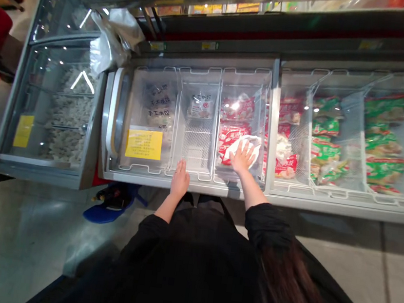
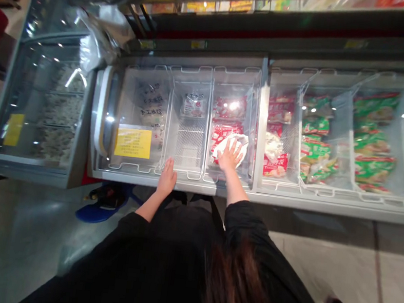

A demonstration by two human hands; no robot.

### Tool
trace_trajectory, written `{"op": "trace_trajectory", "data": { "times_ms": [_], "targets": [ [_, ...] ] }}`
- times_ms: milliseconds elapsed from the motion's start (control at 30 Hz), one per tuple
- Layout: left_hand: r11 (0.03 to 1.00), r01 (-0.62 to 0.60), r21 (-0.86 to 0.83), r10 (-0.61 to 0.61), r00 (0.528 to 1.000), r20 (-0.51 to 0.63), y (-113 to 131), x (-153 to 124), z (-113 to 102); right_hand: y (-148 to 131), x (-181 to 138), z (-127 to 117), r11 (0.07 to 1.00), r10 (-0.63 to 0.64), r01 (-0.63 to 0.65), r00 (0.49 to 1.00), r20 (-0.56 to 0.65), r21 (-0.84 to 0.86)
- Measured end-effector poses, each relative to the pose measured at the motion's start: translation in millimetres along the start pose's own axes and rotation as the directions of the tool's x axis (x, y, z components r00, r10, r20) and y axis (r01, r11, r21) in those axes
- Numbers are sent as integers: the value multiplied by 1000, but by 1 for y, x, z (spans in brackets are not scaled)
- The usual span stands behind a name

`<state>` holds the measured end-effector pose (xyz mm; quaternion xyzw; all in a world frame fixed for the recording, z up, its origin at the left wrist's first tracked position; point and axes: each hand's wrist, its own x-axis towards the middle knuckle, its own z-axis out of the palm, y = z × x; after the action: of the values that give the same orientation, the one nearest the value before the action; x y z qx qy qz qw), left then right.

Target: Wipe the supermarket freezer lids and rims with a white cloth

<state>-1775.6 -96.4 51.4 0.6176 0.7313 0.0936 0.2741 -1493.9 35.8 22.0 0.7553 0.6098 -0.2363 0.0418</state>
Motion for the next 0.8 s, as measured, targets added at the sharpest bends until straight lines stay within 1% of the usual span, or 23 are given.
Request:
{"op": "trace_trajectory", "data": {
  "times_ms": [33,67,133,167,233,300,367,400,467,500,567,633,700,733,800],
  "targets": [
    [1000,21,-1,-21,1000,-12,-1,-5,-3,-15,5,4,995,-96,96,995,27,-12],
    [999,40,-1,-40,999,-23,-3,-9,-6,-29,7,8,979,-203,204,977,60,-24],
    [997,72,1,-72,996,-43,-7,-16,-12,-56,2,20,915,-395,402,911,121,-37],
    [996,85,3,-85,995,-51,-8,-19,-14,-66,-6,25,881,-463,472,875,143,-35],
    [995,98,5,-98,993,-61,-10,-22,-18,-78,-26,35,829,-548,558,820,166,-19],
    [995,97,6,-96,994,-60,-10,-22,-19,-74,-49,41,779,-614,626,768,184,-14],
    [996,84,4,-84,995,-45,-8,-18,-18,-57,-70,43,742,-655,670,730,195,-17],
    [997,73,2,-73,997,-32,-7,-14,-16,-45,-79,43,733,-663,680,722,198,-21],
    [999,44,-7,-44,999,6,-3,-6,-11,-17,-93,39,743,-650,669,733,202,-35],
    [1000,25,-13,-25,999,27,0,-1,-8,-2,-98,36,761,-628,648,751,203,-44],
    [999,-20,-29,22,997,68,8,9,-2,24,-105,30,814,-554,576,807,203,-68],
    [996,-72,-43,76,992,102,18,21,4,46,-107,21,876,-450,474,870,199,-90],
    [990,-129,-53,135,982,134,30,33,9,61,-102,12,933,-323,346,928,187,-103],
    [986,-157,-55,164,975,150,36,40,11,66,-97,8,955,-255,276,951,177,-105],
    [976,-211,-51,217,959,184,47,54,14,69,-84,0,985,-128,144,980,152,-97]
  ]
}}
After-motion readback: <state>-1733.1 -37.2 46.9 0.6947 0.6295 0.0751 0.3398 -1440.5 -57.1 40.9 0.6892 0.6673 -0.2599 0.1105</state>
